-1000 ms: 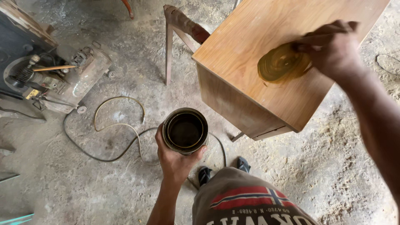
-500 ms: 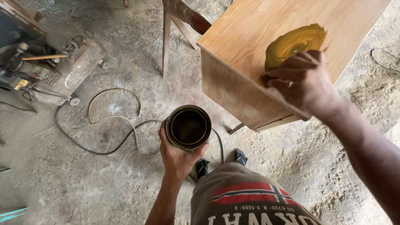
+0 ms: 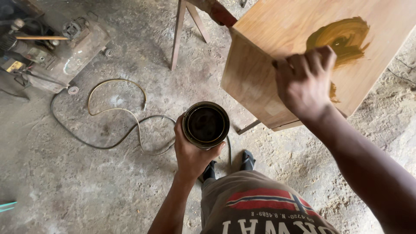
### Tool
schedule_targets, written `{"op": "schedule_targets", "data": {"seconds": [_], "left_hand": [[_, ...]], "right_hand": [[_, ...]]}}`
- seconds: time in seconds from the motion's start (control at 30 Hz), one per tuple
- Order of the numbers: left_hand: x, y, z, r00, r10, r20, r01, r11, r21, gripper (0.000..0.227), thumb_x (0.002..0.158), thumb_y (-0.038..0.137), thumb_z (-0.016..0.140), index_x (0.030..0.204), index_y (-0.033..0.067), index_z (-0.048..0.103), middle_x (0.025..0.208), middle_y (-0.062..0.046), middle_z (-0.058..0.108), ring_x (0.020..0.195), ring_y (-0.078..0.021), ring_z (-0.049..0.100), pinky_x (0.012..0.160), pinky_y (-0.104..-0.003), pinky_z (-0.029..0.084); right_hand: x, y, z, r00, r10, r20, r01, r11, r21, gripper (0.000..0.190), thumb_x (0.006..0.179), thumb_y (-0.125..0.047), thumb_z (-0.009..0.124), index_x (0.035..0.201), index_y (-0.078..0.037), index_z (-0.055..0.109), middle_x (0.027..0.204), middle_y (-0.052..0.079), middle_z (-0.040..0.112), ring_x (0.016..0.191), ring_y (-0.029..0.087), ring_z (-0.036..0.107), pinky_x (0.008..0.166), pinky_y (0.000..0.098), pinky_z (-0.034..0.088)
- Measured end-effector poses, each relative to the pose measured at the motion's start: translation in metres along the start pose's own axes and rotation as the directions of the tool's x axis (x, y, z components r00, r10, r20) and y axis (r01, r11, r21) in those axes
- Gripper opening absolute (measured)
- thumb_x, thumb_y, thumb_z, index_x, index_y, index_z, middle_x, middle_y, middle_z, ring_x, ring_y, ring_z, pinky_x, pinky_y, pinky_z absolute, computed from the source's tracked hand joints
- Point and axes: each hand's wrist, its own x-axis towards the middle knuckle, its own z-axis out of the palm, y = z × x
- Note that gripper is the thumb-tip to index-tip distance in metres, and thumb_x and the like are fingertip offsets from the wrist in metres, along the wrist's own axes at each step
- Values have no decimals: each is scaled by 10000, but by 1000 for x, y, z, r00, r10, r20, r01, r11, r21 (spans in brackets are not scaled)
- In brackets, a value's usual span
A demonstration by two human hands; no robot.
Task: The person sits on the floor and prepares a cloth by dipping it into a can of wood stain. They then stand and apply the stain to the top surface of a wooden cabinet using the cloth, spreading it evenly across the surface.
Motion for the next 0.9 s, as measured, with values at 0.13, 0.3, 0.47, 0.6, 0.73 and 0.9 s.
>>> {"op": "schedule_targets", "data": {"seconds": [0.13,0.3,0.47,0.6,0.73,0.9], "left_hand": [[-5,-1,-8,995,-101,4,101,995,14,1075,654,206,941,1489,-42,312,1344,-220,590,1229,-332,653,1033,-446,557],[-8,-13,-20,1000,5,-12,-5,1000,16,1067,712,215,954,1508,-40,290,1360,-224,567,1254,-336,640,1074,-450,555],[-7,-19,-31,998,16,-59,-17,1000,-23,1030,748,214,941,1510,-43,297,1362,-210,592,1239,-321,667,1069,-438,576],[-5,-19,-41,998,8,-65,-6,1000,24,1034,713,205,930,1497,-52,306,1344,-238,583,1232,-345,658,1046,-444,564],[-5,-17,-43,995,-74,-65,78,995,61,1038,672,233,945,1468,-41,337,1299,-210,623,1191,-332,673,1012,-429,566],[-4,-19,-38,989,-84,-125,109,973,205,1001,620,280,971,1407,1,421,1271,-197,612,1142,-329,672,979,-407,576]], "right_hand": [[36,-14,29,998,-60,29,63,987,-147,205,1090,-201,650,898,-152,702,870,-7,689,870,122,596,1045,405,356],[-16,8,-21,998,-55,-30,53,997,-62,161,1102,-187,611,1024,-153,748,1002,-17,725,868,109,566,1104,374,333],[-47,14,-34,999,-11,31,15,989,-150,173,1070,-196,640,952,-169,764,914,-12,689,823,124,554,1075,380,334],[-6,6,21,996,-89,-29,86,990,-108,180,1080,-170,607,967,-147,745,908,-20,664,804,108,539,1082,395,347],[54,-8,64,978,-202,-52,197,975,-99,158,1110,-157,606,1023,-172,737,868,3,613,824,127,544,1086,417,344],[93,-20,72,952,-305,-6,302,946,-116,130,1036,-86,602,950,-103,698,818,40,572,839,164,558,1105,456,351]]}}
